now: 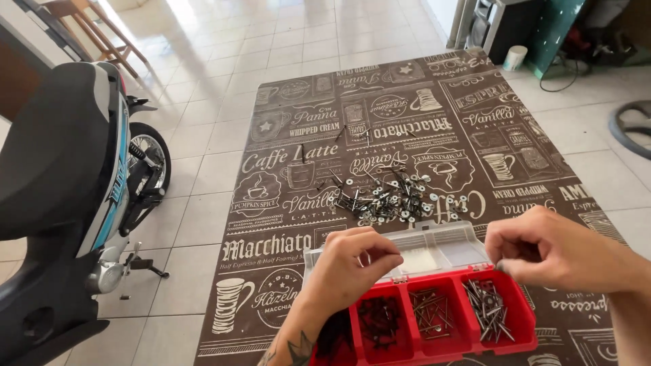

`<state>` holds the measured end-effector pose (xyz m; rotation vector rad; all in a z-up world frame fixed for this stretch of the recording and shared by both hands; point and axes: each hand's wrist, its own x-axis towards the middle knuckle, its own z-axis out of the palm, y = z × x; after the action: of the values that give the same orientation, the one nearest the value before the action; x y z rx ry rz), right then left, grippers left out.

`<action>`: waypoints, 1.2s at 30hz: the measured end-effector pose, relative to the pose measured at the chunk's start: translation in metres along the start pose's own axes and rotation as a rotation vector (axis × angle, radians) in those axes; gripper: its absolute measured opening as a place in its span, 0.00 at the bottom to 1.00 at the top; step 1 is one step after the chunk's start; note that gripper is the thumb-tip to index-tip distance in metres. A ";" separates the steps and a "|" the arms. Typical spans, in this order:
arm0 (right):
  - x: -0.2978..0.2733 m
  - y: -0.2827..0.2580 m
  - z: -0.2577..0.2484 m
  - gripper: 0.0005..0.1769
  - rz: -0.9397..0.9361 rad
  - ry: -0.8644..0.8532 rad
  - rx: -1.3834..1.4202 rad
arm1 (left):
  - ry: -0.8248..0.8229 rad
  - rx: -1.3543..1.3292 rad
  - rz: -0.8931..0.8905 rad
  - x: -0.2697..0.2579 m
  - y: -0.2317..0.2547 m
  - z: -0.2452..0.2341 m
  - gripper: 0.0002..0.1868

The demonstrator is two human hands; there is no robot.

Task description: The person sorts a pile of screws, bolts, and washers on a table into a red compartmentalized organizer. They pick up individual fasteners and place them into specific compartments, occasionally picking up multiple items at once.

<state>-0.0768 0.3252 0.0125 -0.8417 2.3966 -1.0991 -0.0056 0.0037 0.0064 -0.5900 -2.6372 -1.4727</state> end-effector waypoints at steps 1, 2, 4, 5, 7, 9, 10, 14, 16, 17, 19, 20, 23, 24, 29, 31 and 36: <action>0.000 -0.004 0.000 0.09 0.045 -0.100 -0.035 | -0.002 0.006 0.004 0.000 0.000 0.000 0.02; 0.001 -0.008 -0.001 0.11 0.088 -0.200 -0.073 | 0.000 0.012 0.009 0.001 -0.001 0.000 0.02; 0.011 0.008 0.009 0.09 0.046 -0.191 -0.059 | -0.007 0.012 -0.005 0.000 0.000 0.000 0.02; 0.016 0.016 0.013 0.08 0.003 -0.181 -0.047 | -0.014 0.011 -0.018 0.000 0.001 0.000 0.02; 0.034 0.021 0.024 0.07 0.064 -0.021 -0.009 | -0.013 0.017 -0.022 0.001 0.002 -0.001 0.03; 0.047 0.019 0.031 0.06 0.127 0.138 0.030 | -0.012 0.021 -0.028 0.001 0.002 -0.001 0.03; 0.053 0.014 0.032 0.06 0.279 0.223 -0.190 | -0.004 0.013 -0.030 0.001 0.002 -0.001 0.02; 0.065 0.029 0.028 0.15 0.536 0.352 -0.493 | -0.017 -0.012 -0.026 0.000 0.003 -0.002 0.01; 0.068 0.039 0.029 0.17 0.530 0.331 -0.480 | -0.033 -0.018 -0.025 -0.001 0.005 -0.002 0.03; 0.070 0.045 0.029 0.21 0.528 0.311 -0.462 | -0.056 -0.023 -0.025 -0.001 0.006 -0.002 0.04; 0.072 0.040 0.032 0.21 0.506 0.320 -0.497 | -0.058 -0.023 0.006 -0.002 0.004 -0.002 0.03; 0.072 0.038 0.035 0.21 0.491 0.329 -0.523 | -0.069 -0.023 0.034 -0.003 0.002 -0.001 0.03; 0.077 0.056 0.040 0.18 0.304 0.412 -0.525 | -0.052 -0.004 0.063 -0.003 0.002 0.000 0.03; 0.079 0.057 0.043 0.18 0.300 0.412 -0.528 | -0.048 -0.003 0.064 -0.003 0.003 -0.001 0.03; 0.090 0.060 0.052 0.22 0.260 0.438 -0.505 | -0.064 0.007 0.041 -0.003 0.006 -0.002 0.03; 0.094 0.059 0.052 0.23 0.205 0.446 -0.500 | -0.065 0.008 0.039 -0.002 0.006 -0.002 0.03; 0.106 0.088 0.051 0.28 -0.091 0.306 -0.609 | -0.077 0.018 0.013 -0.001 0.006 -0.002 0.04</action>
<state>-0.1604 0.2733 -0.0963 -1.0322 3.0442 -0.5435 -0.0027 0.0046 0.0124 -0.6739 -2.6962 -1.4494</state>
